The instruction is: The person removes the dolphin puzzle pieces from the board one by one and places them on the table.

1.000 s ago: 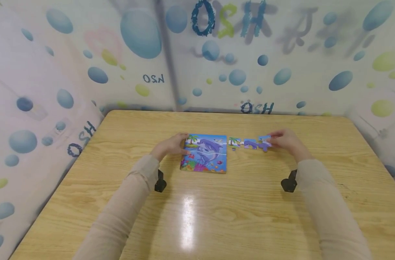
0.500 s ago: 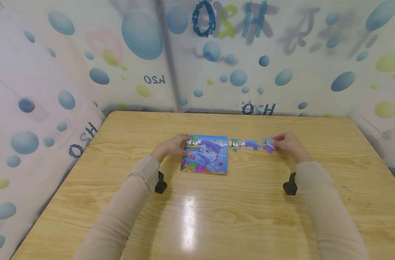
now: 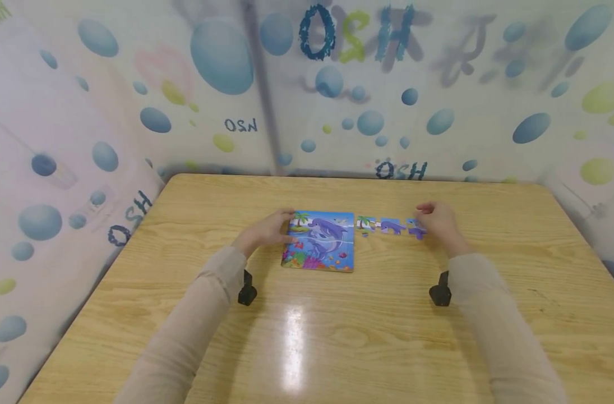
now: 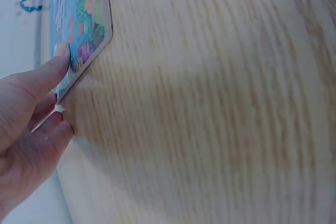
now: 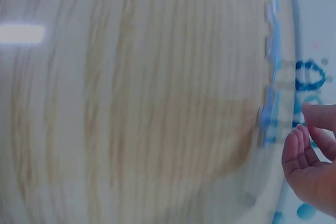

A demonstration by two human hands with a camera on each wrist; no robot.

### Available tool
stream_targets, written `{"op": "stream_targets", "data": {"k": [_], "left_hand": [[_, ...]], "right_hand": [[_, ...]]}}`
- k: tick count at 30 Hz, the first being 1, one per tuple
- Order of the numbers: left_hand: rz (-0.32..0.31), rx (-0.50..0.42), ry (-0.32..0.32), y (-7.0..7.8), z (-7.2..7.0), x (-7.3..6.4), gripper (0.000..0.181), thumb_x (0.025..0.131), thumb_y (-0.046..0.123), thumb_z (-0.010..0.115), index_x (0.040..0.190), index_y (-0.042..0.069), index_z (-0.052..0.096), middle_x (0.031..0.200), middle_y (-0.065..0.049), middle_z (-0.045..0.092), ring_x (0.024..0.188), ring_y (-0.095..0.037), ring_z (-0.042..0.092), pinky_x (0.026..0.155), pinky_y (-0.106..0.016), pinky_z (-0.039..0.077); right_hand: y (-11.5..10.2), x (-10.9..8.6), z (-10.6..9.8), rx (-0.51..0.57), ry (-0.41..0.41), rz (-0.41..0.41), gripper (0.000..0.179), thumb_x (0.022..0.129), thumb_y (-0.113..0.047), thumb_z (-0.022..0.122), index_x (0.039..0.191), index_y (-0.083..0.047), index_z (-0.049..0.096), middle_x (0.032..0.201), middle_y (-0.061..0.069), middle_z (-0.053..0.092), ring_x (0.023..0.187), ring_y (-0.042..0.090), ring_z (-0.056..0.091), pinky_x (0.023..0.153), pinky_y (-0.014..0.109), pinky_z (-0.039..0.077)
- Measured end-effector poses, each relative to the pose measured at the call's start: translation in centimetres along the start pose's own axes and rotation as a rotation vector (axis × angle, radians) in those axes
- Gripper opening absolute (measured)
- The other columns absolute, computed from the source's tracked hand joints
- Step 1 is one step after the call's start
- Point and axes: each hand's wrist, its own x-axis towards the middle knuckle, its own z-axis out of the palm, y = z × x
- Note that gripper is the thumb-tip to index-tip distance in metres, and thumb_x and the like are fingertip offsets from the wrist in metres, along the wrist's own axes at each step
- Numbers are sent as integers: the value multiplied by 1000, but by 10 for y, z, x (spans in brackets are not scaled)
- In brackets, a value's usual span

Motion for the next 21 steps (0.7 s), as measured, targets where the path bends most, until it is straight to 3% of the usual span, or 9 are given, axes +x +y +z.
{"op": "stream_targets", "data": {"k": [3,9,16,21], "left_hand": [[13,-5,0,-4,0,-2,68,86,24,62,141,1,30,152,-14,18,141,-29,17,117,-39,17],[19,-61,-50,-9,-2,-5,78,83,27,67,144,3,24,154,-11,12,142,-28,10,117,-40,14],[23,-59,-126,-9,-8,-4,88,78,25,72,145,5,19,156,-6,5,143,-25,5,118,-39,12],[28,-70,-146,-8,-8,-2,90,77,23,73,146,7,17,156,-4,2,143,-24,3,118,-39,13]], "right_hand": [[-17,2,10,37,-29,-18,43,94,-24,47,121,10,48,116,28,49,105,37,48,83,40,47],[-53,3,34,55,-163,-78,43,94,-25,47,123,6,48,123,26,49,114,37,46,96,47,42],[-90,5,65,31,-287,-177,39,93,-22,52,121,4,52,117,23,54,108,33,51,88,40,48],[-114,6,85,-12,-352,-224,37,89,-20,58,118,3,55,115,20,57,108,32,53,90,39,49]]}}
